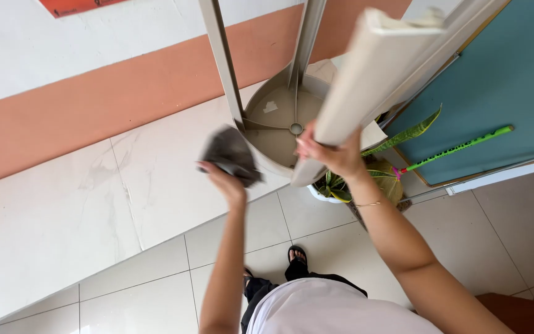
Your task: The person washes a cloth at the sink, then proceeds to wipe down two beige plastic stools with the damp cloth. They clean the seats, legs, and undersides of the stools, flipping them over to reach all surfaces, and finally wipe a nearby counter.
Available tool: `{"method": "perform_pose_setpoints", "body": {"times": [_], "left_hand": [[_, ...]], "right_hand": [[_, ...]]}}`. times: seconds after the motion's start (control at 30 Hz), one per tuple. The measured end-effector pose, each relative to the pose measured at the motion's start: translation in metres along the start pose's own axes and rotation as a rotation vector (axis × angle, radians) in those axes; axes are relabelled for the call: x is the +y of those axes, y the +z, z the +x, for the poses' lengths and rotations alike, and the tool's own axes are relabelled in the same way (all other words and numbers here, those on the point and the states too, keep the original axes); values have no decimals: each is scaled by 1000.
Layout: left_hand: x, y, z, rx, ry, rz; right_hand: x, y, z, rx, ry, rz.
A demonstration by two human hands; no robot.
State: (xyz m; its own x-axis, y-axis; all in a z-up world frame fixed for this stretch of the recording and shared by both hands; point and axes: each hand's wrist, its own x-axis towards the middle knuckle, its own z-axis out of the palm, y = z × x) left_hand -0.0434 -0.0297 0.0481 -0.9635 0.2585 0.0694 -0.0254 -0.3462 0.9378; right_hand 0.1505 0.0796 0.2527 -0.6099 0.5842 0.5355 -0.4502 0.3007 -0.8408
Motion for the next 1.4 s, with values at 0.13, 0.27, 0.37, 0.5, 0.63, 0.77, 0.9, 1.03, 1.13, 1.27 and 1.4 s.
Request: {"method": "perform_pose_setpoints", "body": {"times": [0.13,0.27,0.37,0.5,0.63,0.77,0.9,1.03,1.13,1.27,1.4], "left_hand": [[20,-40,51,-102,-82,-208],[-90,-77,45,-565,-93,-152],[-72,-80,1,-758,-120,209],[12,-72,-8,-871,436,820],[48,-57,10,-983,110,1150],[38,-33,20,-828,418,810],[61,16,35,-693,553,393],[207,105,47,-665,289,-251],[259,152,70,-299,931,77],[231,160,91,-366,752,-43],[216,134,57,-347,789,196]], "right_hand": [[-13,-64,-11,-265,-103,137],[-25,-90,-1,-379,-84,286],[-24,-100,0,-384,-73,317],[-19,-109,9,-382,-64,338],[-17,-109,3,-380,-71,319],[-12,-115,0,-354,-60,334],[-4,-121,2,-329,-50,365],[0,-117,2,-329,-15,365],[-2,-116,4,-317,-19,341],[2,-118,10,-344,-37,334],[-4,-112,6,-348,-15,330]]}}
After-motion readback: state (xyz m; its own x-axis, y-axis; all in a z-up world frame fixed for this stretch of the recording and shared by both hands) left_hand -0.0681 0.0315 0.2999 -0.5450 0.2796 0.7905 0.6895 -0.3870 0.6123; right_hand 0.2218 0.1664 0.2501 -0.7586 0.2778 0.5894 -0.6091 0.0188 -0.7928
